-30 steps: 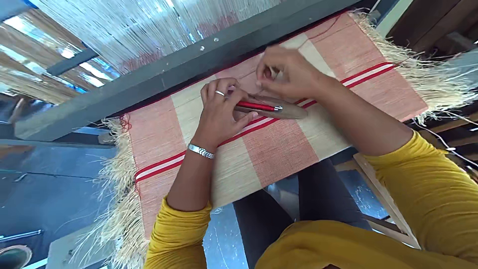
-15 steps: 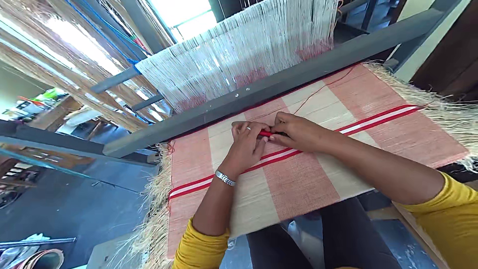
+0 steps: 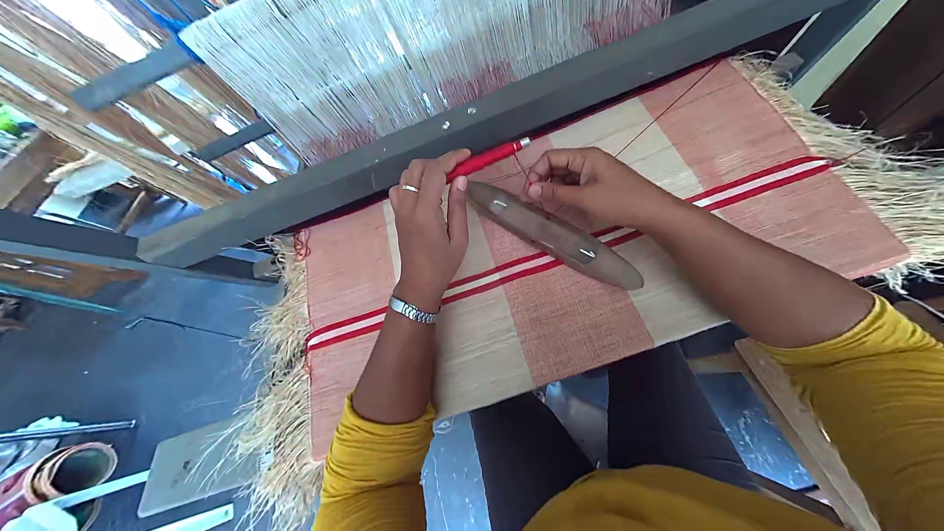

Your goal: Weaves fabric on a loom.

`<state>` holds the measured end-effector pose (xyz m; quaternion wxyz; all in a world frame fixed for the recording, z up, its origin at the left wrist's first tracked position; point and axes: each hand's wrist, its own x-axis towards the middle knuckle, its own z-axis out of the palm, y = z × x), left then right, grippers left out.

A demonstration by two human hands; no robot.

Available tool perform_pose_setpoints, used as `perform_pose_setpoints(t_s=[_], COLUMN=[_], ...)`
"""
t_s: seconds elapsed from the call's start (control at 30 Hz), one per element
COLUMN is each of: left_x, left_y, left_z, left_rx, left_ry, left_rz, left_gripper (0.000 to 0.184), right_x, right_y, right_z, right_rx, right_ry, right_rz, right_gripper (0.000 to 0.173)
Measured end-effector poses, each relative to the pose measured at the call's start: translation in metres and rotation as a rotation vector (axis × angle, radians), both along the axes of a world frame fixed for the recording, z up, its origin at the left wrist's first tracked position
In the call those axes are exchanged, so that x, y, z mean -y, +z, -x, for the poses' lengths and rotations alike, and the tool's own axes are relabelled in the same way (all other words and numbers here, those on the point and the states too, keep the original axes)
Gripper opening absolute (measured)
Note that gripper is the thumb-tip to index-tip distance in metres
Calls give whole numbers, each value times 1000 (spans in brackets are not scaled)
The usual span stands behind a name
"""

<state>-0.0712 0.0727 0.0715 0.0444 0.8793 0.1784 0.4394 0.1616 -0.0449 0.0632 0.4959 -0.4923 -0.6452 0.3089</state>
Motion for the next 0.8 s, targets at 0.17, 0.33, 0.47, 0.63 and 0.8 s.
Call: perform_pose_setpoints(t_s=[0.17, 0.33, 0.47, 0.63, 0.8], left_x=[-7, -12, -23, -50, -70], left_y=[0, 8, 21, 33, 34], left_z=[3, 10, 26, 57, 80], left_rx=[37, 11, -38, 50, 293], left_ry=[50, 2, -143, -114, -4], left_rz=[-35, -25, 136, 186, 220], left_gripper=[28, 24, 26, 30, 29], right_x=[0, -2, -6, -10, -9], right_y=[4, 2, 0, -4, -1], right_z=[0, 0, -6, -11, -8], right_rx=[-147, -218, -297, -341, -287], right_ry=[-43, -161, -217, -221, -219], right_rz=[50, 89, 89, 104, 144], right_gripper=[16, 15, 15, 13, 13])
